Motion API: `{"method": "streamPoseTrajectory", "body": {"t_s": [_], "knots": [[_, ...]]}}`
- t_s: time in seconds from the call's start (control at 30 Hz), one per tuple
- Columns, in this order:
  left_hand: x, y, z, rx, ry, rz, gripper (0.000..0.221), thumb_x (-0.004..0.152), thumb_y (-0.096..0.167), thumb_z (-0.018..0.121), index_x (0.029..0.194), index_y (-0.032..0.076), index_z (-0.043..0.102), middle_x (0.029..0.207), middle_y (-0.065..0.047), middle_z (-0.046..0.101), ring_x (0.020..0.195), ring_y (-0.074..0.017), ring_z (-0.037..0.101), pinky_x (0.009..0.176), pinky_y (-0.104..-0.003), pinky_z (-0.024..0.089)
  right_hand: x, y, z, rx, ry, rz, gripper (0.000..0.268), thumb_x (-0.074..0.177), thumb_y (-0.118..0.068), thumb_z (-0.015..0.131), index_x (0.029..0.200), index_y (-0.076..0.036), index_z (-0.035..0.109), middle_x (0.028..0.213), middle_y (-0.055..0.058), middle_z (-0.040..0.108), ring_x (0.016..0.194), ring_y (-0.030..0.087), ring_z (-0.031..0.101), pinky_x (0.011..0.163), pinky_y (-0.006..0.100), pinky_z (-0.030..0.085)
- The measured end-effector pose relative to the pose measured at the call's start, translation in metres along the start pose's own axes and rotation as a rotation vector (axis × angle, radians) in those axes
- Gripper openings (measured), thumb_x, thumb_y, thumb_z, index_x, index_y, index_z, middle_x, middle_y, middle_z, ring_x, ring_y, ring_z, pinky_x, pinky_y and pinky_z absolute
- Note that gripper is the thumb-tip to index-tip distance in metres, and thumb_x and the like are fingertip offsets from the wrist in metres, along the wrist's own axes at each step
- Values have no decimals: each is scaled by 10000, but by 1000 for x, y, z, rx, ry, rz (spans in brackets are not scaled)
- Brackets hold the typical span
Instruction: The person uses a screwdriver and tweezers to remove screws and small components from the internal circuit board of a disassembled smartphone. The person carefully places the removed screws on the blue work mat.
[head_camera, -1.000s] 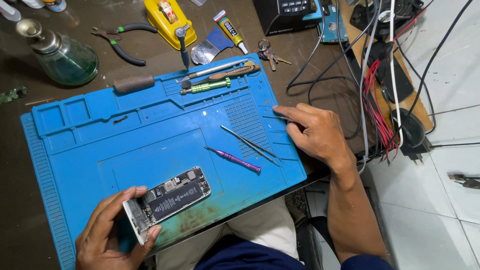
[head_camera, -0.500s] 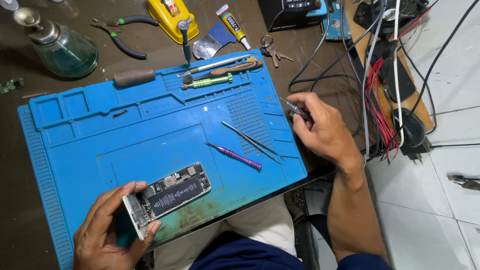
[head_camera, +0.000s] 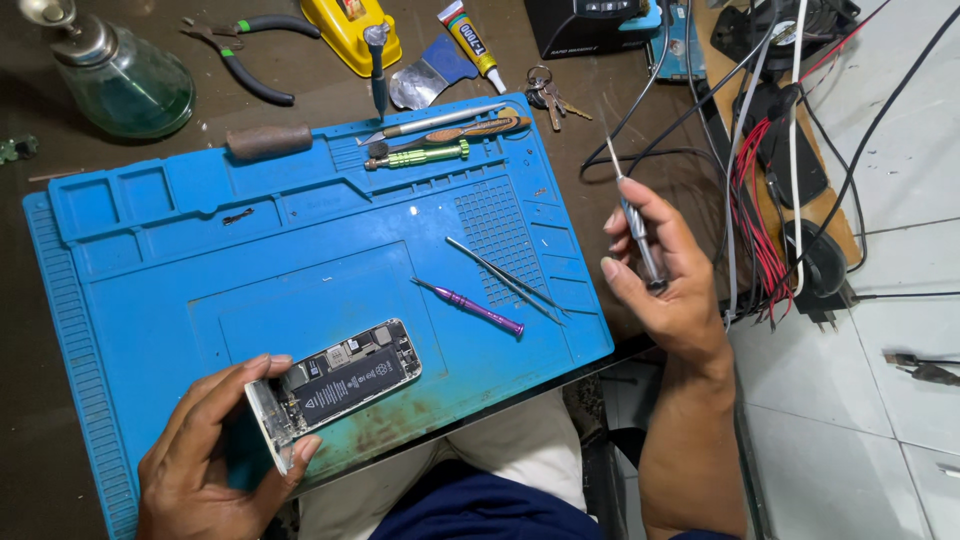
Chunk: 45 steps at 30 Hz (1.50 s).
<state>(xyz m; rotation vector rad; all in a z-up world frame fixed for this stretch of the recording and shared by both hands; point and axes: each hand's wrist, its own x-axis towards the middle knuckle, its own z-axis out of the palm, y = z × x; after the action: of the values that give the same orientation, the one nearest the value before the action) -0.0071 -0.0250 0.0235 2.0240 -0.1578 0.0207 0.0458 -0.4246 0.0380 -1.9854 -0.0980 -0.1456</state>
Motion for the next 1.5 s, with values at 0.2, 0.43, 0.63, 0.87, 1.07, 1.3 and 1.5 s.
{"method": "streamPoseTrajectory", "body": {"t_s": [0.2,0.43,0.63,0.87,1.07,1.3,1.5], "knots": [[-2,-11,-5,10,-62,34,676,819,185,722,1450,72,505,1372,-161,606,1379,-341,596,1065,-445,688,1,14,12,-120,209,-116,385,1084,-216,546,1349,51,631,859,130,688,673,144,603,631,224,537],[-2,-21,-5,-6,-54,111,696,815,182,740,1452,45,495,1381,-198,604,1371,-357,608,1052,-454,692,-1,26,16,107,381,-30,183,1016,-79,670,1147,15,583,873,170,690,645,168,634,561,251,569],[-1,-22,-6,-2,-57,133,696,819,177,742,1457,50,493,1384,-191,604,1378,-345,601,1051,-455,690,-1,48,14,69,494,-93,268,1080,-208,626,1184,37,650,791,162,674,708,215,694,614,260,583],[-2,-27,-6,-21,-65,136,709,818,177,743,1467,51,485,1387,-188,596,1371,-341,599,1059,-451,687,9,40,28,126,522,-213,170,1056,-139,640,1130,6,593,1143,219,677,987,271,703,798,334,676],[-1,-28,-6,-9,-64,143,724,807,186,755,1466,50,487,1382,-188,604,1368,-334,601,1036,-450,690,9,34,36,57,505,-188,265,1067,-42,608,1142,-65,355,1060,305,691,1010,310,717,844,342,644],[-1,-28,-6,6,-62,152,723,807,195,762,1464,58,493,1374,-184,614,1342,-326,613,1022,-440,695,8,39,38,55,491,-158,261,1059,-50,619,1157,-79,380,1046,258,689,1045,286,717,842,323,642],[-1,-27,-7,-2,-79,146,717,818,186,748,1472,66,480,1383,-186,593,1360,-344,599,1037,-457,699,8,39,37,61,485,-147,264,1057,-58,623,1156,-75,379,1042,261,688,1048,293,719,835,329,651]]}}
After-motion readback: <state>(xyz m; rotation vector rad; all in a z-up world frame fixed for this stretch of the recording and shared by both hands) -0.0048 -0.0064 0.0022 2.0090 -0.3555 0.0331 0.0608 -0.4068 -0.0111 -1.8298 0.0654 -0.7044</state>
